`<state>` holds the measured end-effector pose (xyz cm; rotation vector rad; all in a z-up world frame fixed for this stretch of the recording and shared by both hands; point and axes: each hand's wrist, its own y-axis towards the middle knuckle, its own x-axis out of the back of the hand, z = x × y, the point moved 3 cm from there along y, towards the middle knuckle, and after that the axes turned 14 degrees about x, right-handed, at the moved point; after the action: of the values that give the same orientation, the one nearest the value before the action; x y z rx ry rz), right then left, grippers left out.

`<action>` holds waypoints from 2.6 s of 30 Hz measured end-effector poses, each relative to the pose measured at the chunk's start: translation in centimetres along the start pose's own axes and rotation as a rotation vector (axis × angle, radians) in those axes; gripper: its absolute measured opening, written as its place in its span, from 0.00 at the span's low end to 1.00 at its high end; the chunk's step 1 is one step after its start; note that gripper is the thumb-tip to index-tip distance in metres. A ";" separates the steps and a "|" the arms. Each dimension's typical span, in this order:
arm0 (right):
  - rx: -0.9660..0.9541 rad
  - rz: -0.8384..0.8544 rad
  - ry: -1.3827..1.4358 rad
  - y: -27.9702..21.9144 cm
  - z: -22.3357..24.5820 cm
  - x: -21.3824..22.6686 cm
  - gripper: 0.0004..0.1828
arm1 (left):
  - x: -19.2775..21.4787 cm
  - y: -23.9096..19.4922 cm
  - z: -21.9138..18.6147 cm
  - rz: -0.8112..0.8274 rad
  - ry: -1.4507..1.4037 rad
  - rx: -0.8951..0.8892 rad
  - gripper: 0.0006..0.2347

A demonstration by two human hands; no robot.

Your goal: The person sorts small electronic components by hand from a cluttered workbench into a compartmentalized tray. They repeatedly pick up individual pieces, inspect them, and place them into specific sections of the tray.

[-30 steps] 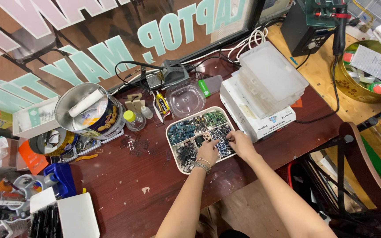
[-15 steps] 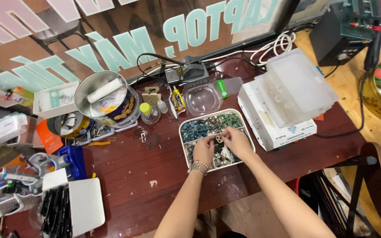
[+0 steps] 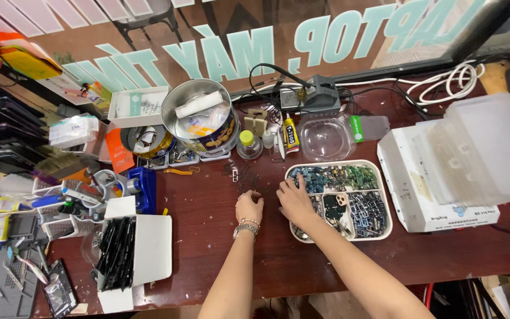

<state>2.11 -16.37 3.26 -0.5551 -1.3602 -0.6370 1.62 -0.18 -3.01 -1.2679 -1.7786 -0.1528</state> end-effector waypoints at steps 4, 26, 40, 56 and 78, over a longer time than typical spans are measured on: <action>-0.024 0.064 -0.060 0.9 -0.1 -0.5 0.31 | 0.0 0.7 -0.4 0.003 -0.017 -0.011 0.08; -0.473 -0.459 0.717 1.9 -7.1 -0.4 0.13 | -3.7 8.7 -10.3 0.042 0.124 -0.282 0.13; -0.635 -0.521 1.069 1.0 -9.2 -3.9 0.12 | -8.2 11.0 -5.9 0.228 -0.188 -0.048 0.08; -0.594 -0.532 1.451 -2.7 -8.9 -2.6 0.14 | -5.0 1.5 -5.4 0.935 -0.930 0.179 0.09; -0.798 -0.512 0.547 -20.0 -11.5 -4.5 0.17 | -16.4 -9.8 -5.8 0.797 -0.432 0.000 0.09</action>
<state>-4.22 -38.16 -2.73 -0.5912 -0.6791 -1.6518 -1.89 -19.26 -7.86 -2.0157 -1.4619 0.6096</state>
